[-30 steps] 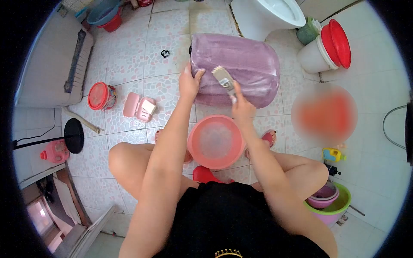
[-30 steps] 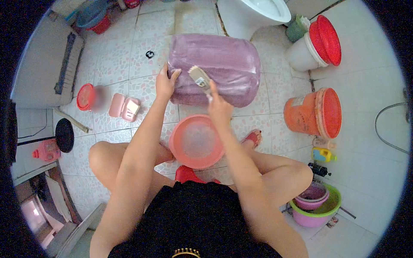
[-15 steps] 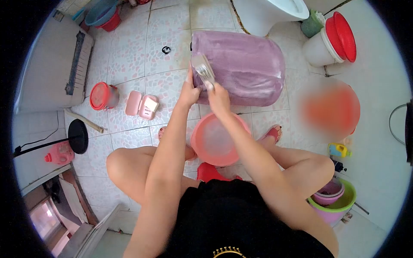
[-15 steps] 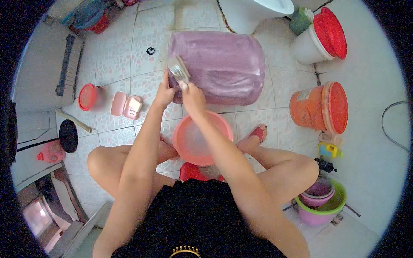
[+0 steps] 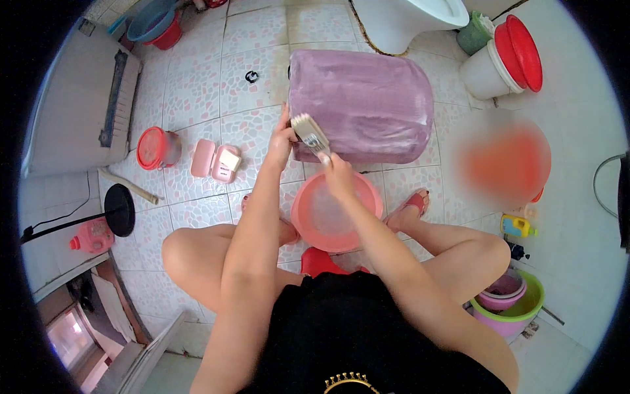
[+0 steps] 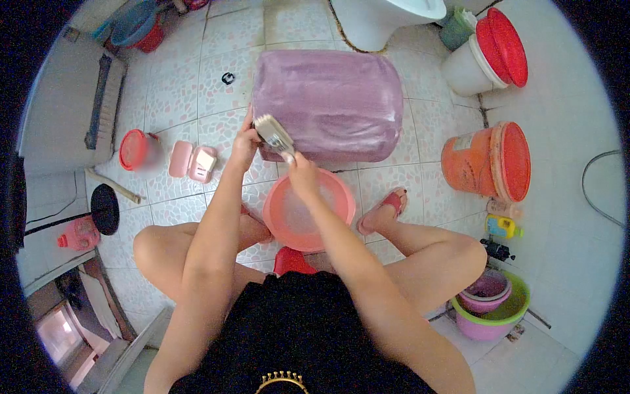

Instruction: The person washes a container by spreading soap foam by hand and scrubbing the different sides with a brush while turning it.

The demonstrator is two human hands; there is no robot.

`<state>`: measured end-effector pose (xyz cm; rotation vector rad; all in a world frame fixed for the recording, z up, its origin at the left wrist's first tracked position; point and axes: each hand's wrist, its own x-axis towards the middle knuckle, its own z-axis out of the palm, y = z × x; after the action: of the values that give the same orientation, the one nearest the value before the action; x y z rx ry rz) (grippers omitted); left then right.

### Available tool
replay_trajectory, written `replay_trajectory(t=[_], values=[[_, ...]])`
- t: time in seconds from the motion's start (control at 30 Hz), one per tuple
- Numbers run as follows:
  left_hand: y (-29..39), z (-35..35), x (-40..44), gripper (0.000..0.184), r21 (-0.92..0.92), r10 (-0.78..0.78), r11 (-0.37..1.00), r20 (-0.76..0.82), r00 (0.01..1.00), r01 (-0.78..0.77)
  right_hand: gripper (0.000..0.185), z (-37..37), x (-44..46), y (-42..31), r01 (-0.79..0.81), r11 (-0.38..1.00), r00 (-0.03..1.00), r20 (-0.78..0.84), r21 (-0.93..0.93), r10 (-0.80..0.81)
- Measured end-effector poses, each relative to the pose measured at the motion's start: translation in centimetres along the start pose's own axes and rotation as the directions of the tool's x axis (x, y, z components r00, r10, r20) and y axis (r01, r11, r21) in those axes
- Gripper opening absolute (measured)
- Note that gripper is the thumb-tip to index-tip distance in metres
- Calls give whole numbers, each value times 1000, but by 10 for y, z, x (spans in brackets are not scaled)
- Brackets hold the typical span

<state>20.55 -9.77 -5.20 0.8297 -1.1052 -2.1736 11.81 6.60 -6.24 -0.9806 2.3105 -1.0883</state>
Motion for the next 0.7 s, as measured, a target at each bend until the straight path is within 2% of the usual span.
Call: replay_trajectory(t=[0.07,0.13,0.17,0.23,0.3,0.33,0.43,0.47,0.53,0.63,0.7], values=[[11,9,-6,80,37,65,997,-39,997,-64,31,-23,2,20,33,994,999,46,-104,-28],[9,13,-5,76,235,184,959,-98,978,-157,33,-46,5,29,93,972,994,74,-214,-79],[6,15,0,72,406,275,890,-117,954,-207,35,-59,10,29,133,952,990,76,-274,-117],[8,28,6,65,710,478,643,-81,875,-286,41,-88,21,30,170,912,985,87,-374,-148],[22,47,7,59,912,655,281,46,754,-300,50,-114,27,35,167,876,985,109,-453,-132],[28,55,9,52,931,647,166,147,748,-326,55,-128,31,39,139,868,989,117,-477,-94],[34,62,18,48,958,477,14,246,844,-287,55,-171,40,46,131,818,988,141,-560,-61],[31,60,24,47,934,496,49,284,820,-353,58,-183,42,43,114,802,982,190,-587,-1],[27,53,31,45,874,539,113,347,768,-474,58,-177,47,43,167,820,975,218,-547,-53],[27,51,30,44,859,514,180,333,790,-479,55,-145,54,8,217,784,959,278,-582,-59],[26,48,32,44,850,514,168,356,780,-499,51,-111,59,-13,338,766,929,326,-547,-177]])
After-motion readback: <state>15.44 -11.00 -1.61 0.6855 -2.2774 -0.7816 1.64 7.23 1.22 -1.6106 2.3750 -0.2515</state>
